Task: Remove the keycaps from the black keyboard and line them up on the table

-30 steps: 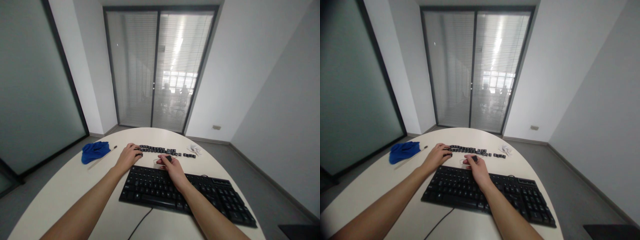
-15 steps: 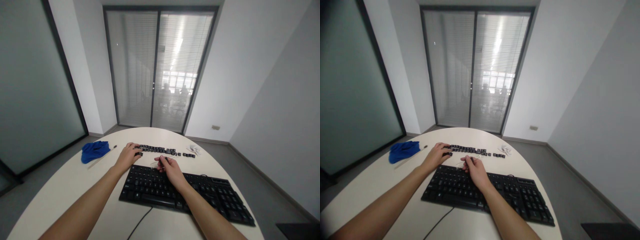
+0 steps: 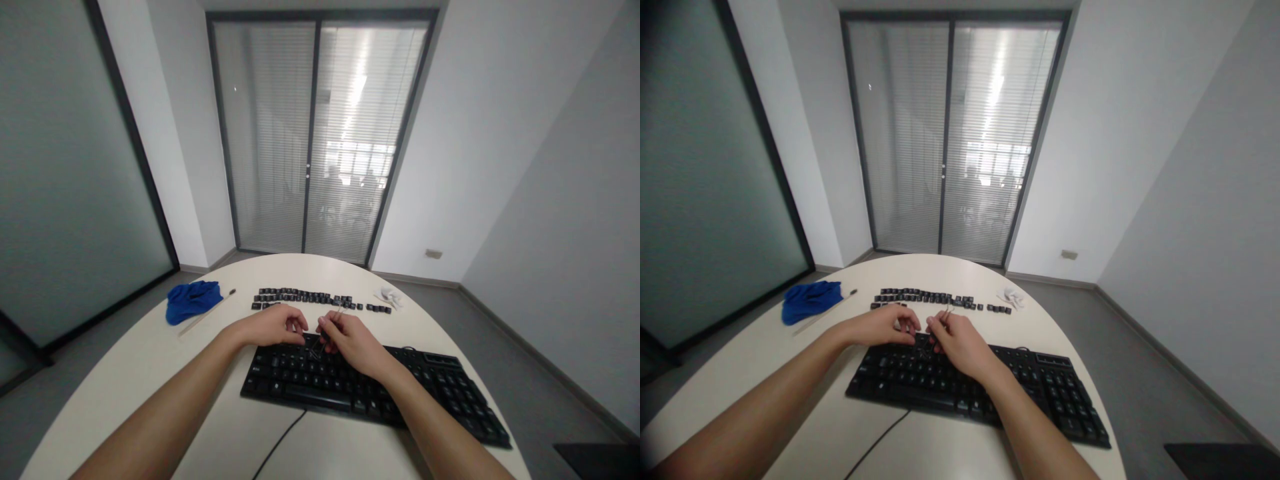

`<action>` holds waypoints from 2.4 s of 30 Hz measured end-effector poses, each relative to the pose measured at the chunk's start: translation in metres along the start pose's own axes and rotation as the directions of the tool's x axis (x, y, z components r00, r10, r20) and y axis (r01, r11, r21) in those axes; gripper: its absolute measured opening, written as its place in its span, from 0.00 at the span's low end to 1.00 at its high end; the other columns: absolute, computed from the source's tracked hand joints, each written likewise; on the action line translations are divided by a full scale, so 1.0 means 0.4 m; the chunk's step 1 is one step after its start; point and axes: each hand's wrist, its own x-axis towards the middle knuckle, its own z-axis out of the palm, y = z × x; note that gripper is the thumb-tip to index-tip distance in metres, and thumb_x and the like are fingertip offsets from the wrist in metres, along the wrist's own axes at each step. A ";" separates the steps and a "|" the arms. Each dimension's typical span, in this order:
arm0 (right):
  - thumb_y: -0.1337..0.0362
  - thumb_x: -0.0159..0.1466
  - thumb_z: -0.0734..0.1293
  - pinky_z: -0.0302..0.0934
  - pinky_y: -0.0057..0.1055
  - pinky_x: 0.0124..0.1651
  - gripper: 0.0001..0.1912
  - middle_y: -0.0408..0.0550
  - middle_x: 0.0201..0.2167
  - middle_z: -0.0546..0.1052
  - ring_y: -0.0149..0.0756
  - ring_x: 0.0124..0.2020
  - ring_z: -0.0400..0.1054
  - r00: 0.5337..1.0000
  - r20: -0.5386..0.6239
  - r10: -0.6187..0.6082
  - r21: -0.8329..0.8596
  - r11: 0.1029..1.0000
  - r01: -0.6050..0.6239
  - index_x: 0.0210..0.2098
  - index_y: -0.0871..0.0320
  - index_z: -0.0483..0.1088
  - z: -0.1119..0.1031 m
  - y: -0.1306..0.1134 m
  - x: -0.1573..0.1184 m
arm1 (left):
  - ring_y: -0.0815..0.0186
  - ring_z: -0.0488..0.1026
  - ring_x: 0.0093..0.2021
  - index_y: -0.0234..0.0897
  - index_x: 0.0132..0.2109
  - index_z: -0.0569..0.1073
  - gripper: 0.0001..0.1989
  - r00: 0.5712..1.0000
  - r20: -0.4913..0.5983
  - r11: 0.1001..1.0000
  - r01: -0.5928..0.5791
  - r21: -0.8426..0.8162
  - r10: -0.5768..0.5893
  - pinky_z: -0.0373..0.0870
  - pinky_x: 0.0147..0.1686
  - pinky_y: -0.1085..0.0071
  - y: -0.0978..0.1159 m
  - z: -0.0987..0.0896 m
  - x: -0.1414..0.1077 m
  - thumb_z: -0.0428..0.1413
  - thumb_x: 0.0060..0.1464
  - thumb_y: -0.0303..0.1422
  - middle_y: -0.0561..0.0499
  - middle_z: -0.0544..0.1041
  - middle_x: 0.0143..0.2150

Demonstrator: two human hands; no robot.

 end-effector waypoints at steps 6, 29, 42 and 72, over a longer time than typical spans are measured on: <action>0.49 0.67 0.60 0.61 0.29 0.32 0.19 0.45 0.28 0.77 0.34 0.25 0.68 0.995 0.082 -0.051 -0.033 0.998 0.054 0.33 0.56 0.74 -0.002 -0.035 -0.017 | 0.62 0.73 0.41 0.39 0.45 0.76 0.20 0.986 0.164 0.995 0.024 0.092 -0.039 0.67 0.40 0.71 0.043 0.029 -0.015 0.66 0.43 0.35 0.52 0.78 0.40; 0.55 0.72 0.50 0.57 0.31 0.38 0.23 0.44 0.26 0.73 0.36 0.31 0.67 0.994 -0.020 -0.103 -0.203 0.974 0.097 0.33 0.55 0.71 0.014 -0.012 -0.046 | 0.61 0.74 0.42 0.39 0.46 0.78 0.18 0.981 0.154 0.982 0.088 0.166 -0.114 0.67 0.39 0.71 0.046 0.028 -0.014 0.63 0.46 0.37 0.49 0.79 0.42; 0.56 0.71 0.55 0.54 0.31 0.33 0.15 0.44 0.24 0.72 0.37 0.27 0.66 0.987 -0.138 -0.080 -0.288 0.957 0.037 0.31 0.54 0.64 0.022 -0.001 -0.040 | 0.63 0.73 0.40 0.38 0.48 0.75 0.19 0.982 0.151 0.981 0.083 0.173 -0.110 0.67 0.37 0.72 0.045 0.030 -0.012 0.61 0.49 0.37 0.50 0.78 0.41; 0.55 0.71 0.57 0.57 0.29 0.36 0.17 0.43 0.25 0.74 0.35 0.29 0.68 0.995 -0.067 -0.068 -0.202 0.978 0.053 0.32 0.56 0.70 0.038 0.007 -0.035 | 0.63 0.74 0.38 0.41 0.44 0.78 0.13 0.989 0.151 0.972 -0.023 0.235 -0.013 0.65 0.36 0.73 0.038 0.039 -0.006 0.61 0.50 0.37 0.52 0.79 0.38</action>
